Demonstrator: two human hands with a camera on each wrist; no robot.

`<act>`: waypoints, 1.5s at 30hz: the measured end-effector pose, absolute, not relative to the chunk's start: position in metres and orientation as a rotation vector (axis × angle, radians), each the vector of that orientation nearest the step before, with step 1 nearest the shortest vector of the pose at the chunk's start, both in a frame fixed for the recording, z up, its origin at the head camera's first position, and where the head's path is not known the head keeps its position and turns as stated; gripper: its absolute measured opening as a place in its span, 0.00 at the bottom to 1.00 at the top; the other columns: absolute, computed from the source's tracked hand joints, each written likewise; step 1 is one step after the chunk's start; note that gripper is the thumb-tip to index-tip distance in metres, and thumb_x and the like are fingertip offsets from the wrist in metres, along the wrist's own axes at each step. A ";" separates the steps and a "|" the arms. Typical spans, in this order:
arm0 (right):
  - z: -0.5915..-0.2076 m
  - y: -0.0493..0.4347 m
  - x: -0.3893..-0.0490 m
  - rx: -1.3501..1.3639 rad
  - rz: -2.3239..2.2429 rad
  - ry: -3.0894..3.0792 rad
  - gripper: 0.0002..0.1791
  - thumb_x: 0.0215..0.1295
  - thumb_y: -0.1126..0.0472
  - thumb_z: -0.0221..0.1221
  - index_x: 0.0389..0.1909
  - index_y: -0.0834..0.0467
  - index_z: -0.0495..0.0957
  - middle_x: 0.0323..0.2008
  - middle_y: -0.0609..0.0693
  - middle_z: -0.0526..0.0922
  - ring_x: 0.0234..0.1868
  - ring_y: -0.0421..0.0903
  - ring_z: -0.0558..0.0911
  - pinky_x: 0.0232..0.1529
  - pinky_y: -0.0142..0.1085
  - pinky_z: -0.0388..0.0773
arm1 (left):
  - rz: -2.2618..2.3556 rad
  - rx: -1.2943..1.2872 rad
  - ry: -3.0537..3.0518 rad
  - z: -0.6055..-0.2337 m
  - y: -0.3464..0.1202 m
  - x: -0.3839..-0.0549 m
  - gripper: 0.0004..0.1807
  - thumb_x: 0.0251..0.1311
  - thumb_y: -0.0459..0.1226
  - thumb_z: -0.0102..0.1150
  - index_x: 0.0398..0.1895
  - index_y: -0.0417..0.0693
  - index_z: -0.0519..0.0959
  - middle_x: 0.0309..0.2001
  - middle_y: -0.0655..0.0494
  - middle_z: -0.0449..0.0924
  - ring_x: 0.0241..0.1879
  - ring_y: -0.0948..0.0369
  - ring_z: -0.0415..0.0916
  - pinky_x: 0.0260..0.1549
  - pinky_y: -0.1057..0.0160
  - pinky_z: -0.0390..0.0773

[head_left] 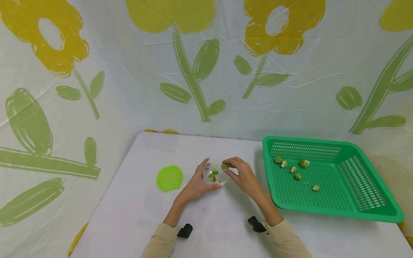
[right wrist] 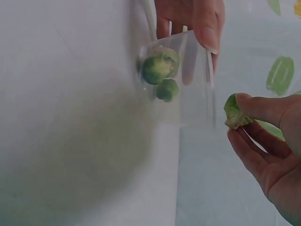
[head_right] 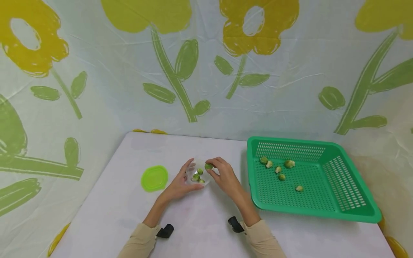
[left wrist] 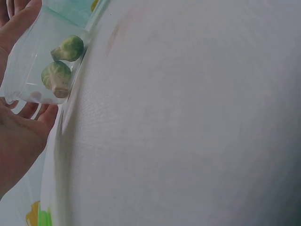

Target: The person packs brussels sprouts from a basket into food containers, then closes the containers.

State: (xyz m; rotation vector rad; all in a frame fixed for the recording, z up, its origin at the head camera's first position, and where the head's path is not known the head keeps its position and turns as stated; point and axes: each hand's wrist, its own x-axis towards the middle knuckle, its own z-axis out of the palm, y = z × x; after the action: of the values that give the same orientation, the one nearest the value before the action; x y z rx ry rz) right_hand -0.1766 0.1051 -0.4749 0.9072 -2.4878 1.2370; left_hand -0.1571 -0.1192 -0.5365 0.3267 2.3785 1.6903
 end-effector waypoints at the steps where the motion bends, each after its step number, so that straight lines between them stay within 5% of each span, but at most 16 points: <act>1: -0.476 0.104 -0.177 0.911 1.249 -2.490 0.15 0.61 0.72 0.70 0.49 0.67 0.83 0.45 0.57 0.85 0.46 0.53 0.84 0.49 0.47 0.84 | 1.686 0.330 2.382 -0.537 -0.119 -0.157 0.61 0.56 0.52 0.77 0.84 0.60 0.45 0.80 0.51 0.51 0.79 0.52 0.49 0.74 0.40 0.55; 11: -0.484 0.099 -0.178 0.965 1.297 -2.501 0.15 0.60 0.75 0.69 0.48 0.69 0.83 0.45 0.60 0.83 0.46 0.56 0.85 0.47 0.55 0.84 | 1.687 0.340 2.379 -0.537 -0.119 -0.158 0.63 0.54 0.55 0.77 0.84 0.60 0.44 0.80 0.53 0.51 0.79 0.54 0.48 0.74 0.41 0.55; 32: -0.481 0.086 -0.179 1.078 0.923 -2.639 0.14 0.57 0.74 0.71 0.45 0.66 0.84 0.42 0.55 0.84 0.44 0.52 0.85 0.46 0.45 0.84 | 1.716 0.347 2.355 -0.537 -0.120 -0.156 0.63 0.55 0.53 0.77 0.84 0.60 0.43 0.80 0.53 0.51 0.79 0.54 0.49 0.74 0.42 0.55; 45: -0.471 0.068 -0.187 1.082 0.693 -2.871 0.09 0.56 0.78 0.69 0.34 0.66 0.82 0.33 0.57 0.82 0.34 0.50 0.81 0.39 0.44 0.82 | 1.717 0.353 2.362 -0.539 -0.121 -0.158 0.62 0.55 0.52 0.78 0.84 0.58 0.44 0.80 0.52 0.51 0.79 0.53 0.49 0.75 0.42 0.54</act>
State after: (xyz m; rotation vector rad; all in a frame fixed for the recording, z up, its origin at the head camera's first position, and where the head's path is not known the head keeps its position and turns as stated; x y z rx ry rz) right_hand -0.1872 0.0677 -0.4714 1.0824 -2.8715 0.6929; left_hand -0.1579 -0.1208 -0.5393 0.3527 2.3620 1.7174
